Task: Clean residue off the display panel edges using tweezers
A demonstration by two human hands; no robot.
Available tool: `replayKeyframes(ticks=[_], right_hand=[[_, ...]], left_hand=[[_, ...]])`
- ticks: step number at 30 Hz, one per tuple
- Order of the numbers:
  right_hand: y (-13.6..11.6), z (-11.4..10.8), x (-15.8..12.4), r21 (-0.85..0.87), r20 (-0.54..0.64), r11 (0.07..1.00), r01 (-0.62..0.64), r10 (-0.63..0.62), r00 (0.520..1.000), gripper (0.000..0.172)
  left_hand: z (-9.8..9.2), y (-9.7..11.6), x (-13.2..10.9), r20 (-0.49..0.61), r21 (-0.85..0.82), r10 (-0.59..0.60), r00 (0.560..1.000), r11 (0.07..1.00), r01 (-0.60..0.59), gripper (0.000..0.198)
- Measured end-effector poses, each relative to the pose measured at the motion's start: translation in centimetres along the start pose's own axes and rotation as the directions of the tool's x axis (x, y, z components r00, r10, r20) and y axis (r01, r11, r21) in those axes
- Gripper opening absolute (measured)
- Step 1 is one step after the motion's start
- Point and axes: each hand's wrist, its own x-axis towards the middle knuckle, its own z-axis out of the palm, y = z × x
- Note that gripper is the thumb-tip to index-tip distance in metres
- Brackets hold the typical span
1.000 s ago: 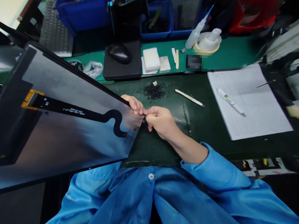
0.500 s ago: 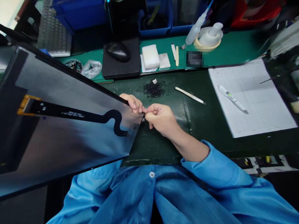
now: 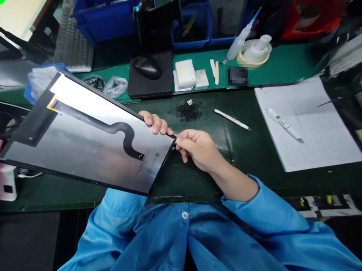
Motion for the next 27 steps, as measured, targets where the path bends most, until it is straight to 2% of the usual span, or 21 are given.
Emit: replayKeyframes(ticks=[4, 9, 14, 19, 23, 27], right_hand=[[0.1, 0.0, 0.1, -0.021, -0.003, 1.000, 0.002, -0.002, 1.000, 0.011], [0.7, 0.1, 0.4, -0.057, -0.079, 0.998, -0.021, 0.016, 0.997, 0.007], [1.5, 0.0, 0.9, -0.097, -0.125, 0.995, -0.035, 0.023, 0.992, 0.007], [1.7, -0.1, 1.1, -0.105, -0.138, 0.994, -0.034, 0.019, 0.990, 0.007], [1.3, -0.1, 1.0, -0.104, -0.119, 0.994, -0.019, 0.007, 0.993, 0.005], [0.9, -0.2, 0.8, -0.097, -0.098, 0.995, -0.020, 0.011, 0.995, 0.005]], left_hand=[[0.2, 0.1, 0.0, -0.033, 0.037, -0.032, 0.999, 0.999, 0.033, 0.061], [3.0, 1.2, -0.4, 0.062, 0.030, -0.023, 0.998, 0.999, 0.021, 0.067], [5.0, 1.4, -1.1, 0.057, 0.024, 0.022, 0.998, 0.999, -0.023, 0.062], [4.8, 0.9, -1.4, 0.079, -0.008, 0.041, 0.996, 0.999, -0.041, 0.052], [4.3, 0.9, -1.3, 0.059, 0.027, 0.077, 0.995, 0.997, -0.078, 0.054], [3.4, 1.1, -0.9, 0.125, 0.020, 0.057, 0.991, 0.998, -0.060, 0.053]])
